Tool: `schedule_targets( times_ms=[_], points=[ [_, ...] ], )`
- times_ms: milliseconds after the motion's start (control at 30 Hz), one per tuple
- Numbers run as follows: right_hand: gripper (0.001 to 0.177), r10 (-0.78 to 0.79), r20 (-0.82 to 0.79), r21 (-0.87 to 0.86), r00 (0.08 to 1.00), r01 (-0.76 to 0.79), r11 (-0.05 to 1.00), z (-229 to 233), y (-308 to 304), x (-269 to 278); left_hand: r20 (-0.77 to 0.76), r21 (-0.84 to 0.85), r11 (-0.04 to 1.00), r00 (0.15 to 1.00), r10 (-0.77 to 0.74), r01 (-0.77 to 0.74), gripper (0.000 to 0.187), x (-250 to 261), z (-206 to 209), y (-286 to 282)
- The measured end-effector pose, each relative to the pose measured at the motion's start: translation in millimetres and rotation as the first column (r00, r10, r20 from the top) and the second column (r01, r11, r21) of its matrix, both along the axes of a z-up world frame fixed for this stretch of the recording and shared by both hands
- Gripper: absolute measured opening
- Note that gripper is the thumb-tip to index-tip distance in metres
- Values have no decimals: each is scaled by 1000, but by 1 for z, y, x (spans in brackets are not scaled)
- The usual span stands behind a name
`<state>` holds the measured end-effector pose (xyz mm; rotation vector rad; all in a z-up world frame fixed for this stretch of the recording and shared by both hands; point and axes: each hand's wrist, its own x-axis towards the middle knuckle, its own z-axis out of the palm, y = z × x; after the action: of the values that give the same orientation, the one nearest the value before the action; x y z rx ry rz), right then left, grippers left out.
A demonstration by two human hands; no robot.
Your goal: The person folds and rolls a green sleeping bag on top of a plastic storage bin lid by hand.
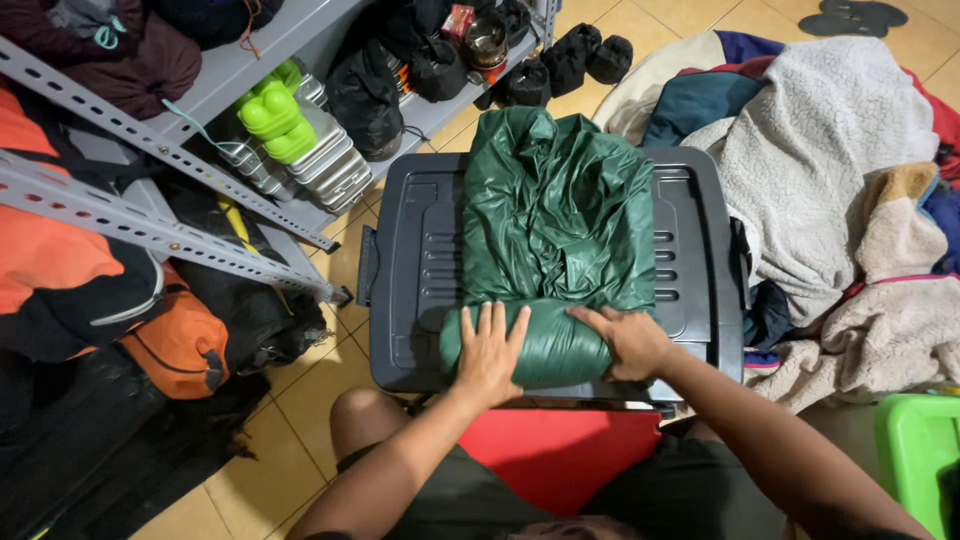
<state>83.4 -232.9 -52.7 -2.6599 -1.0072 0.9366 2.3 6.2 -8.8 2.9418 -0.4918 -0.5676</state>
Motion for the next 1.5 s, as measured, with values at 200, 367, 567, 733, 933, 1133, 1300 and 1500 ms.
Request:
schedule_targets(
  times_ms=[200,367,567,733,933,1133,1300,1500],
  points=[
    [124,-192,-280,61,941,217,974,-20,7,41,-94,-80,997,995,14,-21,119,57,-57,25],
    [96,-205,-617,141,760,363,921,-14,-6,47,-391,-168,974,917,75,-151,95,70,-62,24],
    [96,-217,-651,190,727,433,881,-5,-15,17,-575,-141,962,810,112,-233,104,66,-63,20],
    [110,103,398,30,912,-125,992,53,-11,-47,-704,-251,910,708,62,-330,94,87,-62,24],
    [127,228,314,-213,922,-166,963,12,-6,-38,-709,-197,948,704,39,-250,88,101,-52,17],
    [118,157,254,-80,954,-141,987,-6,-18,-29,-206,-271,904,937,282,-332,96,52,32,8],
    [114,109,205,-72,973,-97,993,14,-7,-22,-508,-183,922,836,207,-340,120,59,38,-3],
    [96,-81,95,386,992,39,922,23,-24,-22,-516,-189,959,852,87,-212,132,72,-9,-17]
  ],
)
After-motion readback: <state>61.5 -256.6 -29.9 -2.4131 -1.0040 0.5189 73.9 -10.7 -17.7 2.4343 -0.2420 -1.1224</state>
